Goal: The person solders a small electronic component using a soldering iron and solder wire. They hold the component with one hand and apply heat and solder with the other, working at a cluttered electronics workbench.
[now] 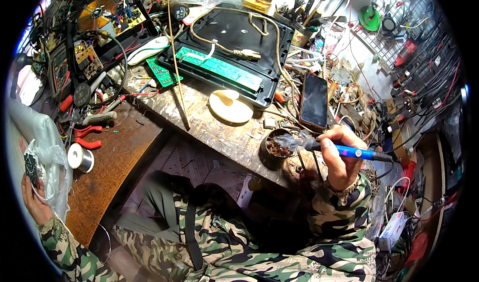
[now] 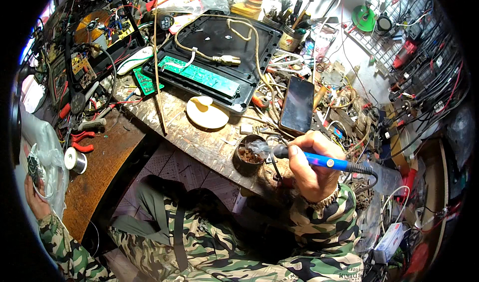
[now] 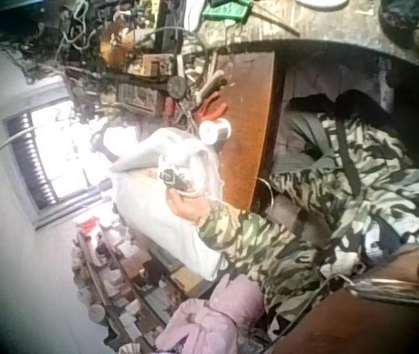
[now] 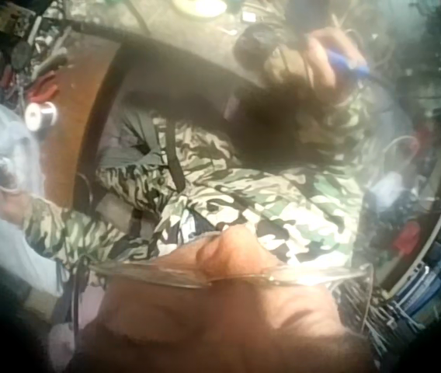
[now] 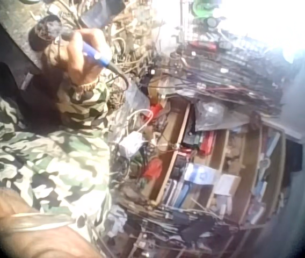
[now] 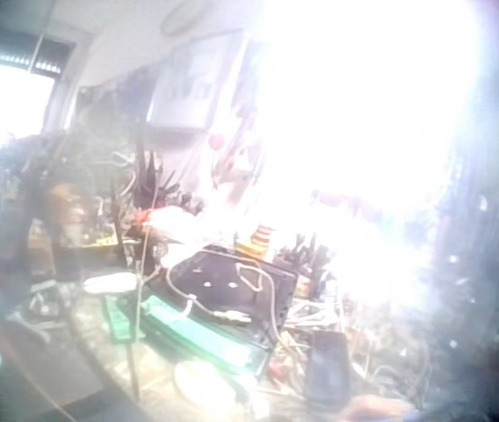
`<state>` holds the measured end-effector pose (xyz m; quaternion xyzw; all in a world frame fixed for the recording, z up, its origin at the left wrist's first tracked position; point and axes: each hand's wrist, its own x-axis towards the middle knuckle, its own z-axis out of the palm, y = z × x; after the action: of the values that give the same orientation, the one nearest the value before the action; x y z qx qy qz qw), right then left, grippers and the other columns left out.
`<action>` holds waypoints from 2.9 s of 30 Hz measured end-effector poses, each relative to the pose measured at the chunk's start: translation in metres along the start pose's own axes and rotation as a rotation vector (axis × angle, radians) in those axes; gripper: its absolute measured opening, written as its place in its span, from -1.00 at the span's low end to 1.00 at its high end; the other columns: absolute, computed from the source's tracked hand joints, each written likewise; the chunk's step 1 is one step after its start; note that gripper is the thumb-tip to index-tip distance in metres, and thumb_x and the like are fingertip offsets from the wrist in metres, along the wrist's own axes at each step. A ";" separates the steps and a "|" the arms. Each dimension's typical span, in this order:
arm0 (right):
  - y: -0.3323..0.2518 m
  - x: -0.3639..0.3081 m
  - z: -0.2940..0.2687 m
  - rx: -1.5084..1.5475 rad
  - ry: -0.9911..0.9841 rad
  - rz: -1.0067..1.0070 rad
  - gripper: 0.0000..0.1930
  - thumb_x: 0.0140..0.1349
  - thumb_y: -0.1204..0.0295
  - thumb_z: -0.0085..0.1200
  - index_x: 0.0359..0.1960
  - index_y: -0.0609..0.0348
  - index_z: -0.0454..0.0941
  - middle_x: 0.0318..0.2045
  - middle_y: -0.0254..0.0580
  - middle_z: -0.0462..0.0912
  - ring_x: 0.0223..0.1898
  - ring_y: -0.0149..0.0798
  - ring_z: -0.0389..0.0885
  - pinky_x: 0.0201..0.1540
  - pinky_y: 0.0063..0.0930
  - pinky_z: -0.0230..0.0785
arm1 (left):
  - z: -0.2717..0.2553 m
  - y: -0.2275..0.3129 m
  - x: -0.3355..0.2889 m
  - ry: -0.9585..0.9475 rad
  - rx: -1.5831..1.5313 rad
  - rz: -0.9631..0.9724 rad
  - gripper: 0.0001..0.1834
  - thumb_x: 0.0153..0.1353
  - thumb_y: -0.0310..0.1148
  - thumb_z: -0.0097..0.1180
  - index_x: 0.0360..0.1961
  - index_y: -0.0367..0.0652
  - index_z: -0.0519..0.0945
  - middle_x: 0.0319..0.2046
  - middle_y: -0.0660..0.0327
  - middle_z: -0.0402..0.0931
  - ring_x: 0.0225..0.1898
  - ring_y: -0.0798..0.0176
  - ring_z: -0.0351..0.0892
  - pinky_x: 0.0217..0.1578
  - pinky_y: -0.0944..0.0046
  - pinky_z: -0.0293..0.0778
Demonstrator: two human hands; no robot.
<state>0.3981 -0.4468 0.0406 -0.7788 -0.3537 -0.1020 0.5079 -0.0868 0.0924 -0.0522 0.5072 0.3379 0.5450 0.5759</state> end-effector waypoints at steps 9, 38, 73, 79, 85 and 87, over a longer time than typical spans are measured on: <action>-0.005 0.003 0.000 -0.040 -0.082 -0.018 -0.93 0.12 0.53 0.13 -0.42 0.29 0.56 -0.59 -0.31 0.55 -0.59 -0.50 0.42 -0.49 -0.59 0.23 | -0.001 0.002 0.001 0.016 -0.012 -0.003 -0.69 0.41 -0.36 0.06 0.10 -0.24 0.51 0.02 0.24 0.52 0.03 0.37 0.53 0.04 0.35 0.48; 0.001 0.000 0.000 -0.031 -0.051 0.006 -0.92 0.17 0.55 0.10 -0.42 0.33 0.55 -0.55 -0.32 0.50 -0.55 -0.52 0.37 -0.47 -0.59 0.20 | -0.002 -0.001 -0.004 0.043 0.021 0.048 -0.68 0.40 -0.37 0.06 0.12 -0.25 0.51 0.07 0.25 0.50 0.07 0.36 0.52 0.08 0.34 0.50; 0.011 -0.001 -0.005 0.273 0.145 0.168 -0.84 0.26 0.44 0.08 -0.40 0.30 0.53 -0.65 -0.30 0.50 -0.68 -0.57 0.28 -0.60 -0.64 0.07 | -0.003 -0.003 -0.004 0.055 0.049 0.065 -0.69 0.41 -0.33 0.07 0.10 -0.23 0.51 0.02 0.27 0.52 0.02 0.40 0.52 0.04 0.36 0.48; 0.031 0.011 -0.023 0.926 0.173 0.486 -0.77 0.36 0.27 0.05 -0.38 0.15 0.51 -0.76 -0.42 0.35 -0.83 -0.47 0.19 -0.77 -0.54 0.02 | 0.018 -0.007 -0.008 -0.005 0.062 0.043 -0.71 0.41 -0.29 0.07 0.08 -0.16 0.52 -0.03 0.32 0.53 -0.06 0.47 0.51 -0.03 0.39 0.47; 0.020 0.003 -0.018 1.019 0.133 0.469 -0.70 0.41 0.18 0.00 -0.25 0.19 0.58 -0.73 -0.39 0.37 -0.81 -0.46 0.21 -0.76 -0.54 0.04 | 0.034 -0.002 -0.024 0.085 0.093 0.059 -0.66 0.36 -0.33 0.09 0.12 -0.17 0.50 0.00 0.29 0.50 0.01 0.41 0.46 -0.05 0.32 0.45; -0.018 -0.015 -0.008 0.779 0.112 0.302 -0.63 0.41 0.09 0.00 -0.12 0.19 0.54 -0.62 -0.37 0.38 -0.76 -0.49 0.23 -0.76 -0.61 0.03 | 0.039 0.004 -0.032 -0.040 0.067 0.103 -0.68 0.35 -0.33 0.08 0.07 -0.21 0.54 -0.11 0.27 0.53 -0.09 0.40 0.48 -0.06 0.35 0.41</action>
<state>0.3765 -0.4563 0.0494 -0.5649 -0.2198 0.0726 0.7920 -0.0567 0.0526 -0.0435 0.5534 0.3178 0.5522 0.5365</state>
